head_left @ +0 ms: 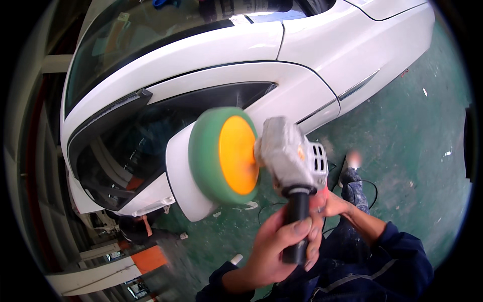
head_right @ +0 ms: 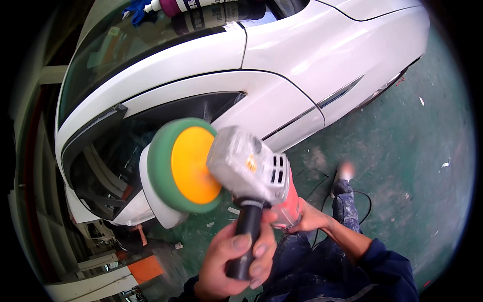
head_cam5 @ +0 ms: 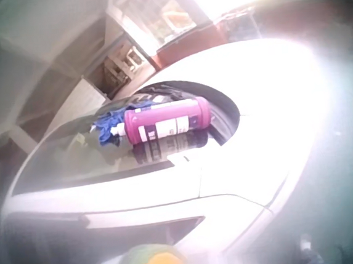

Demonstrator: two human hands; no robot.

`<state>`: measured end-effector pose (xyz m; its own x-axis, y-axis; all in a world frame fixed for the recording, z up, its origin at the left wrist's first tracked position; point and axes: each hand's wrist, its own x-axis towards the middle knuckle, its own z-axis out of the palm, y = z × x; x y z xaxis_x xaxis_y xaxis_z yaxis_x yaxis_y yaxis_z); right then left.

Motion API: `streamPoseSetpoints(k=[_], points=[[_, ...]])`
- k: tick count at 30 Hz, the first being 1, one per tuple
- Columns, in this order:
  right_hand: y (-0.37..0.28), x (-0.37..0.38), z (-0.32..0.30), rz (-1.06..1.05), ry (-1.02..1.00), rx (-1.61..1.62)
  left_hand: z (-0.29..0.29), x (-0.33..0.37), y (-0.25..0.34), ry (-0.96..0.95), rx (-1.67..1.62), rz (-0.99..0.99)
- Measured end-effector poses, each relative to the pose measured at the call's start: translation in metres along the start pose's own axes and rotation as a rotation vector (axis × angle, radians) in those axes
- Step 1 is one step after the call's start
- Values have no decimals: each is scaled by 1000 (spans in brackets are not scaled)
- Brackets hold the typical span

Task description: The person uses a power polisher with a green and yellow pad to polish the exterior of a white car. They move the tool across the rear quarter panel, rear door, and side mirror, applying consistent pressure while walking around the vehicle.

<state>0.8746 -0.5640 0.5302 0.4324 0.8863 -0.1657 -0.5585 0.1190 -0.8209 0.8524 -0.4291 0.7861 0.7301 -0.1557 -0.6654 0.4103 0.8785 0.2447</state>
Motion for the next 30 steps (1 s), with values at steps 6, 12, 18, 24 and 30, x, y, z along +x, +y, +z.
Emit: streamPoseSetpoints(k=[6,12,18,24,30], points=[[85,-1,12,61,-69,17,-4,11,-25,110,-27,26],[78,-39,47,32,-147,157,2,-47,-70,365,-31,37],[56,-40,25,-51,-88,-153,-13,-70,-67,288,35,-32],[14,-25,13,-87,76,-274,-56,-49,-30,-56,65,-46],[6,-34,15,-19,198,-482,-119,-77,-3,-218,134,-257]])
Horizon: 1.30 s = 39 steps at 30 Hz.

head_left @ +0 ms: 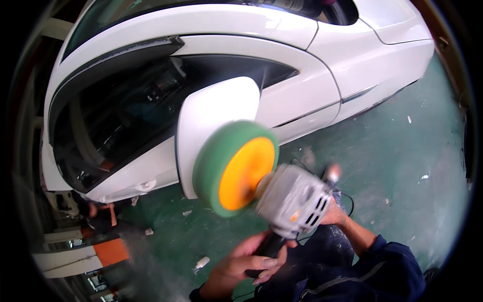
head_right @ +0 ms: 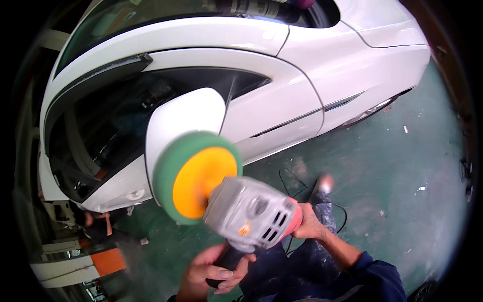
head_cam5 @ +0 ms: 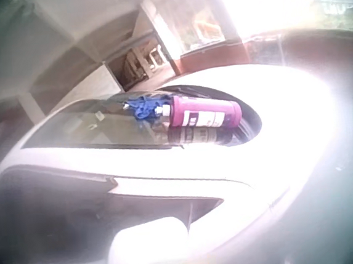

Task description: The person uses a power polisher with a green and yellow pad to polish the exterior of a white car. They move the tool across the rear quarter panel, rear door, and side mirror, applying consistent pressure while walking around the vehicle.

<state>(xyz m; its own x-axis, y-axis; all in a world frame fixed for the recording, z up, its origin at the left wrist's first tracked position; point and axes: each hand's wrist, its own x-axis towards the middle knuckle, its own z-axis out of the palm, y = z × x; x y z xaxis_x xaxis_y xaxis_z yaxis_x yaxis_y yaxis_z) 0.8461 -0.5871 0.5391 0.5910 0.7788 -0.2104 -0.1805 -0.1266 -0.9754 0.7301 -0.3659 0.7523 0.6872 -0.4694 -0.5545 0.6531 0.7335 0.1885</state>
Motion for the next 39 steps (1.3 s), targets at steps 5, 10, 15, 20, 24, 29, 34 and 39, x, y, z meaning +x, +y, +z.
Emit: streamPoseSetpoints(k=[5,10,15,20,24,29,34,39], points=[[24,-7,-44,-156,155,-385,-40,51,-35,350,1039,521],[18,-1,-111,-142,313,-618,-98,139,-17,318,1007,563],[11,25,-151,-175,441,-939,-140,183,21,298,1030,610],[-40,36,-156,-187,416,-953,-142,173,28,359,943,486],[-54,25,-181,-182,454,-981,-123,203,24,283,981,574],[-56,23,-209,-228,530,-983,-80,228,43,187,1114,640],[-59,-9,-210,-137,496,-988,-75,237,14,201,993,638],[-59,-2,-190,-127,475,-971,-82,214,13,238,883,598]])
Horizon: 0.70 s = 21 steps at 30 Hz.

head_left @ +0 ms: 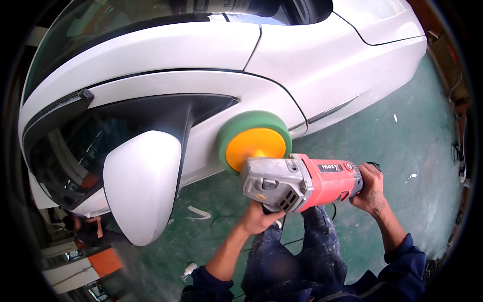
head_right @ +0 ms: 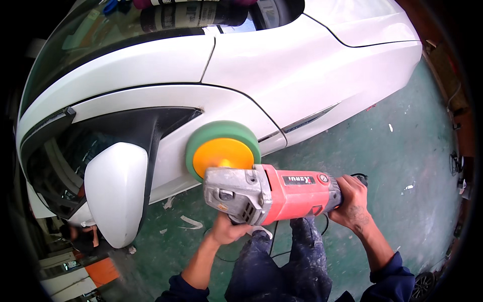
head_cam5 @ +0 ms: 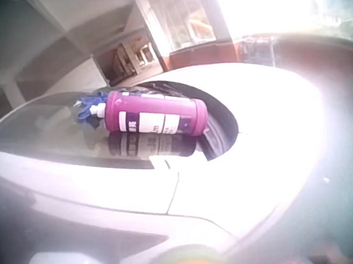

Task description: The person uses a power polisher with a green and yellow pad to polish the exterior of a white car. They move the tool across the rear quarter panel, rear door, and side mirror, applying consistent pressure while walking around the vehicle.

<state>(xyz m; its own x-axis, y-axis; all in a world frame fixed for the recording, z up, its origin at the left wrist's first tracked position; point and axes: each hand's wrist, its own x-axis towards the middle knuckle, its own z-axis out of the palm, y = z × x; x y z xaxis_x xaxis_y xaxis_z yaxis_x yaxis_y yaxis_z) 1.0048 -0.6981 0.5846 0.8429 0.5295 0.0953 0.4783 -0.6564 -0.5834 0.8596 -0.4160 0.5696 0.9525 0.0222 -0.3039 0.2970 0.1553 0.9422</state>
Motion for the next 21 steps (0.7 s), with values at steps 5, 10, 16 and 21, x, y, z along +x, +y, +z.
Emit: streamPoseSetpoints(k=[5,10,16,21], points=[[-26,8,1,46,18,72,-20,-4,38,5,-48,-128],[-39,1,-20,118,15,45,-15,7,68,-74,-94,-155],[-61,4,-45,178,-26,11,-9,-5,70,-22,-238,-244],[-65,1,-44,176,-18,-22,-20,0,79,-108,-187,-240]])
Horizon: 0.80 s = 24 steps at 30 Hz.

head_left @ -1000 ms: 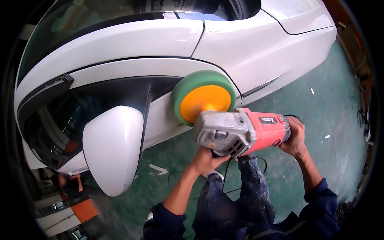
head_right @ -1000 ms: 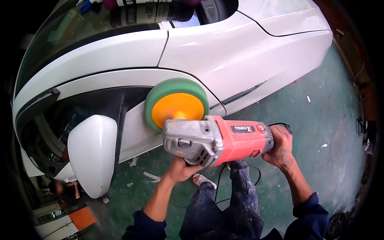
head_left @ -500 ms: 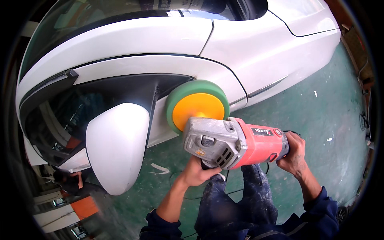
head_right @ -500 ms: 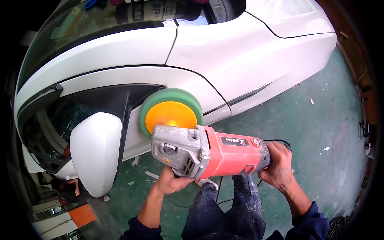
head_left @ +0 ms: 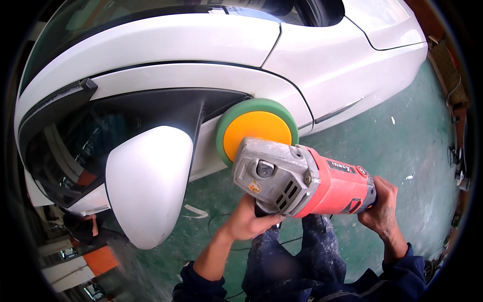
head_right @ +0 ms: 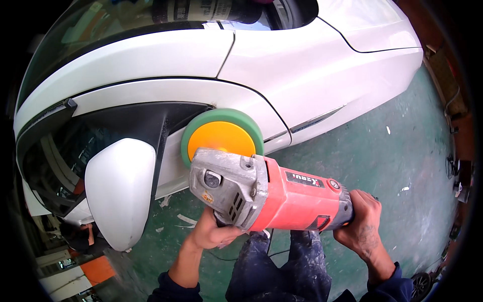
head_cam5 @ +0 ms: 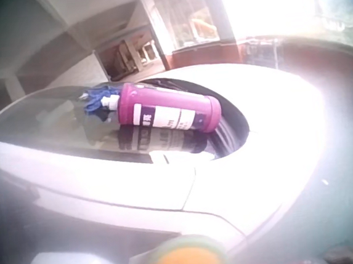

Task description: The person uses a power polisher with a green and yellow pad to polish the exterior of a white car. They move the tool across the rear quarter panel, rear door, and side mirror, applying consistent pressure while walking around the vehicle.

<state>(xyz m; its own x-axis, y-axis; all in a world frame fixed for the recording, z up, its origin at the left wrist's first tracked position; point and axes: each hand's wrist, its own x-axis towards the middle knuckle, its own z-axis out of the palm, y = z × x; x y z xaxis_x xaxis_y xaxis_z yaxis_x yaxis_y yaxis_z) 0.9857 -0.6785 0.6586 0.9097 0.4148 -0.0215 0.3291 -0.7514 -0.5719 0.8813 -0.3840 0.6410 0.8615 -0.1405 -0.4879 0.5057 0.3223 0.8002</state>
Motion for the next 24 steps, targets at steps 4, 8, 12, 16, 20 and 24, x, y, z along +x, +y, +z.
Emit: streamPoseSetpoints(k=[4,8,12,16,20,24], points=[[4,-8,2,-4,55,27,5,8,11,-1,45,76],[5,-8,3,81,131,65,7,22,18,-119,41,-245],[21,-13,12,7,82,4,8,9,4,-55,28,-121],[25,-6,37,-60,126,89,-3,15,-4,-41,222,241],[36,10,48,-21,128,220,5,32,8,-49,356,249],[43,13,35,-11,40,185,9,33,0,-77,319,262]])
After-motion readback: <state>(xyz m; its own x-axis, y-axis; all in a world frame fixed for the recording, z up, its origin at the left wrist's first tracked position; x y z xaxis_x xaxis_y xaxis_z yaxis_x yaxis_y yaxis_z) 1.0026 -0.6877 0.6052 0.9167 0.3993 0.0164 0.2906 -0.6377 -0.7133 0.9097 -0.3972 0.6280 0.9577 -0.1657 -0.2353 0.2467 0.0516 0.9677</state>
